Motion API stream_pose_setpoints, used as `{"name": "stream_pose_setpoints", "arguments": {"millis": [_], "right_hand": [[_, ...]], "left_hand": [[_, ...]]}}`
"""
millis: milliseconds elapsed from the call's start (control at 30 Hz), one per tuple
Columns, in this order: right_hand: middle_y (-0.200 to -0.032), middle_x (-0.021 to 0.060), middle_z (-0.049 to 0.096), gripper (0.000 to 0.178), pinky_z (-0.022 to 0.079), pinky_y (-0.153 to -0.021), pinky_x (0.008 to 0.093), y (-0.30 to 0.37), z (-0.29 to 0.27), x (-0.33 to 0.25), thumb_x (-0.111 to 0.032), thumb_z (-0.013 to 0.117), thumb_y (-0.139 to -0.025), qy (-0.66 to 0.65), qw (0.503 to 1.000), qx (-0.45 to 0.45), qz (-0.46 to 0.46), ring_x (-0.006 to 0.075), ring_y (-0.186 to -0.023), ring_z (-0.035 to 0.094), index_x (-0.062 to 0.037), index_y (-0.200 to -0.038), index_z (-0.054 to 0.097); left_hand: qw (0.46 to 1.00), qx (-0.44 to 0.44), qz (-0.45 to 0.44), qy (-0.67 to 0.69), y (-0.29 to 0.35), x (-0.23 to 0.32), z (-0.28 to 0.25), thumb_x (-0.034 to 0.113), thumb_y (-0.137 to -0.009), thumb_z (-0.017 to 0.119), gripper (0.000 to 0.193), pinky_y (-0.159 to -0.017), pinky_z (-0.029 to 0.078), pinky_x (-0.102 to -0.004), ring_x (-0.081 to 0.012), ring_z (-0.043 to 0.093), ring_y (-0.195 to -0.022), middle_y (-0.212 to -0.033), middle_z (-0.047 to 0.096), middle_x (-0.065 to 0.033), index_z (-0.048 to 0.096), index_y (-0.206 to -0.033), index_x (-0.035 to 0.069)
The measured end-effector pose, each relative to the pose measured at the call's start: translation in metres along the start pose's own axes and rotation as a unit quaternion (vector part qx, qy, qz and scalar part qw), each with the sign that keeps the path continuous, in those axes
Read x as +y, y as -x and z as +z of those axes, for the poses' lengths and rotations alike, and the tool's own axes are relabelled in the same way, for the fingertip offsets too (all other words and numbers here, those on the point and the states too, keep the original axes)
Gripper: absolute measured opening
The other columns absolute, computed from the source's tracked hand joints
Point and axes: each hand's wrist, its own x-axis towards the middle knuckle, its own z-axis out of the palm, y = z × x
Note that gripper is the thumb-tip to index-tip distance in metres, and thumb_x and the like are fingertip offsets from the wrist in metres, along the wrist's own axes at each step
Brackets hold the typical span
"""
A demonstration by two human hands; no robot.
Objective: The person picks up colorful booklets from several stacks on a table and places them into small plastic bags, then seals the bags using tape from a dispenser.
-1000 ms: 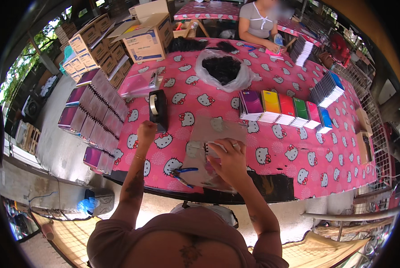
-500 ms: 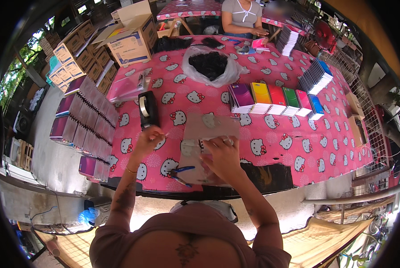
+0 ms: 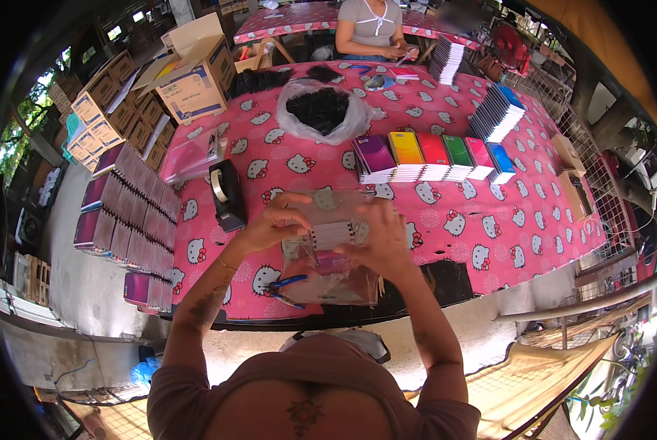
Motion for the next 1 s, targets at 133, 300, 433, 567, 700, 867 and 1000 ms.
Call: {"name": "stream_pose_setpoints", "arguments": {"millis": [133,300,433,567,700,867,1000], "right_hand": [[-0.133,0.0099,0.053,0.062,0.037,-0.104,0.0504,0.022,0.022,0.069,-0.036,0.087,-0.068,-0.092,0.988,-0.108,-0.061,0.0310,-0.127,0.049,-0.0143,-0.121,0.063],[-0.145,0.0168,0.043,0.055,0.032,-0.112,0.0519,0.031,0.059,0.077,-0.034,0.086,-0.068,-0.095,0.972,-0.115,-0.179,0.0369,-0.139,0.039,-0.0142,-0.118,0.070],[-0.158,0.0187,0.026,0.050,0.032,-0.115,0.0512,0.038,0.065,0.078,-0.029,0.085,-0.074,-0.153,0.972,-0.114,-0.138,0.0409,-0.141,0.035,-0.0149,-0.120,0.072],[-0.161,0.0163,0.021,0.044,0.035,-0.113,0.0485,0.037,0.070,0.083,-0.024,0.081,-0.082,-0.244,0.958,-0.105,-0.108,0.0344,-0.141,0.038,-0.0118,-0.123,0.069],[-0.147,0.0154,0.041,0.036,0.039,-0.108,0.0403,0.019,0.084,0.093,-0.022,0.072,-0.091,-0.558,0.815,-0.042,0.149,0.0237,-0.132,0.046,-0.0084,-0.123,0.066],[-0.133,0.0081,0.056,0.051,0.043,-0.103,0.0349,-0.003,0.089,0.110,-0.023,0.071,-0.093,-0.518,0.787,-0.266,0.205,0.0159,-0.124,0.052,-0.0069,-0.139,0.052],[-0.130,0.0084,0.059,0.053,0.043,-0.104,0.0380,-0.004,0.084,0.099,-0.021,0.074,-0.089,-0.415,0.892,-0.181,0.000,0.0187,-0.122,0.054,-0.0060,-0.135,0.054]], "left_hand": [[0.995,0.002,0.029,-0.099,-0.020,0.008,0.017,0.014,-0.083,0.076,0.012,-0.110,0.033,-0.0449,-0.0314,0.042,-0.132,-0.142,0.051,-0.0090,0.077,-0.095,0.017],[0.959,0.019,0.131,-0.251,-0.046,-0.001,0.053,0.020,-0.080,0.078,0.007,-0.112,0.031,-0.0495,-0.0370,0.037,-0.136,-0.150,0.043,-0.0116,0.077,-0.086,0.019],[0.953,0.062,0.074,-0.289,-0.042,-0.012,0.072,0.024,-0.079,0.079,0.038,-0.111,0.031,-0.0534,-0.0384,0.034,-0.139,-0.152,0.038,-0.0159,0.068,-0.116,0.018],[0.980,0.190,-0.004,-0.062,-0.042,-0.022,0.091,0.026,-0.084,0.078,0.072,-0.108,0.038,-0.0475,-0.0305,0.038,-0.138,-0.151,0.039,-0.0168,0.043,-0.145,0.010],[0.910,0.096,-0.227,0.334,-0.008,-0.051,0.064,0.021,-0.093,0.072,0.073,-0.105,0.044,-0.0357,-0.0212,0.046,-0.132,-0.150,0.043,-0.0166,0.035,-0.153,0.004],[0.938,0.010,-0.251,0.239,0.007,-0.051,0.068,0.015,-0.095,0.070,0.056,-0.103,0.045,-0.0343,-0.0183,0.057,-0.121,-0.130,0.063,-0.0097,0.048,-0.145,0.003],[0.995,0.041,-0.089,0.032,0.016,-0.043,0.069,0.015,-0.092,0.072,0.056,-0.107,0.043,-0.0378,-0.0228,0.052,-0.133,-0.138,0.060,-0.0112,0.052,-0.143,0.005]]}}
